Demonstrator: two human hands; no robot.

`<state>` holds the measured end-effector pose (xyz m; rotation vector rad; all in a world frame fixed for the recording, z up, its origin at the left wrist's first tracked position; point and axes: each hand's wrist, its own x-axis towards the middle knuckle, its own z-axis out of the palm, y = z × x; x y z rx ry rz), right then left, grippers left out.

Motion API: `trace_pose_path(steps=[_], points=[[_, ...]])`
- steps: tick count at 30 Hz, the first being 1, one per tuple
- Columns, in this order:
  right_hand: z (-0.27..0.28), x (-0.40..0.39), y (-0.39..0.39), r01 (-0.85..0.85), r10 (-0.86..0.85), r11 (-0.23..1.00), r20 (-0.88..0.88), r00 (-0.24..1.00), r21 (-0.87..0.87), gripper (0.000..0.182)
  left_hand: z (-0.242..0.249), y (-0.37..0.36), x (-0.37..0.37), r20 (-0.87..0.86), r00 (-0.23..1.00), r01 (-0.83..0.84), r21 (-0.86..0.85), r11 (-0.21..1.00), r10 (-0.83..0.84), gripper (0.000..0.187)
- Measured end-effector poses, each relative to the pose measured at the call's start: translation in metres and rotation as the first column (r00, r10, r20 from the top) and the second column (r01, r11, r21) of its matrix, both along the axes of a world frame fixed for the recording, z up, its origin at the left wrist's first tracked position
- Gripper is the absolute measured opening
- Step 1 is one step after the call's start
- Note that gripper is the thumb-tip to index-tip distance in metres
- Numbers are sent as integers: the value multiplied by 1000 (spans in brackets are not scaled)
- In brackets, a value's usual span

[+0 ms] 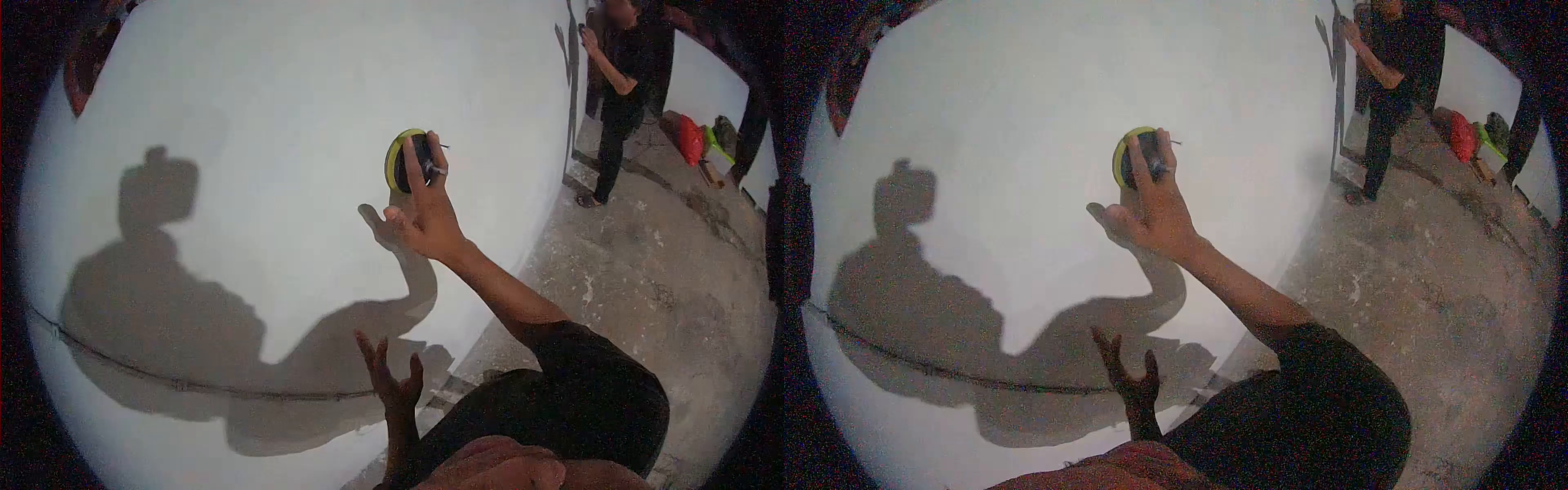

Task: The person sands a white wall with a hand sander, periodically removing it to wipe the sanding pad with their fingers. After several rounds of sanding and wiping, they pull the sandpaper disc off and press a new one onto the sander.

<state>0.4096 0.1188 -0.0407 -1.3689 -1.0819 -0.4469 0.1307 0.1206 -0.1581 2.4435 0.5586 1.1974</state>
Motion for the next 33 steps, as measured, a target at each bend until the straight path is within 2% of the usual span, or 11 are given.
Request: trace_pose_path(steps=[3,7,14,16,17,18,19,21,27,30,33], points=[[9,6,7,103,-105,994,52,993,40,97,6,0,2,-5,1000,-10,14,1000,11,66],[36,19,-5,-3,7,998,-47,999,68,96,14,1,3,83,996,-21,49,999,17,67],[4,-1,-6,13,-12,1000,60,998,-10,105,14,-1,7,64,997,46,34,998,-48,67],[-3,12,2,-4,4,999,20,1000,32,100,14,-5,2,96,995,6,11,1000,-7,68],[-9,25,8,-41,41,995,-2,999,86,93,17,-6,0,12,999,52,-34,998,-52,68],[5,25,-4,-93,98,995,-128,987,46,85,26,-9,6,-27,997,74,-72,995,-76,68],[11,43,-2,-144,149,977,-19,989,155,82,44,-19,4,-92,992,77,-127,989,-89,68],[37,23,-12,72,-82,995,163,983,67,87,45,-20,9,-37,997,68,-69,995,-71,66],[-2,50,-1,109,-103,993,123,987,-38,91,59,-23,42,30,999,25,-121,992,-22,65],[-49,-1,0,68,-69,997,67,995,23,92,49,-29,14,23,1000,-10,-121,993,13,68],[-37,-18,3,58,-60,995,22,998,76,82,44,-21,-7,-7,997,-81,-65,995,81,71]])
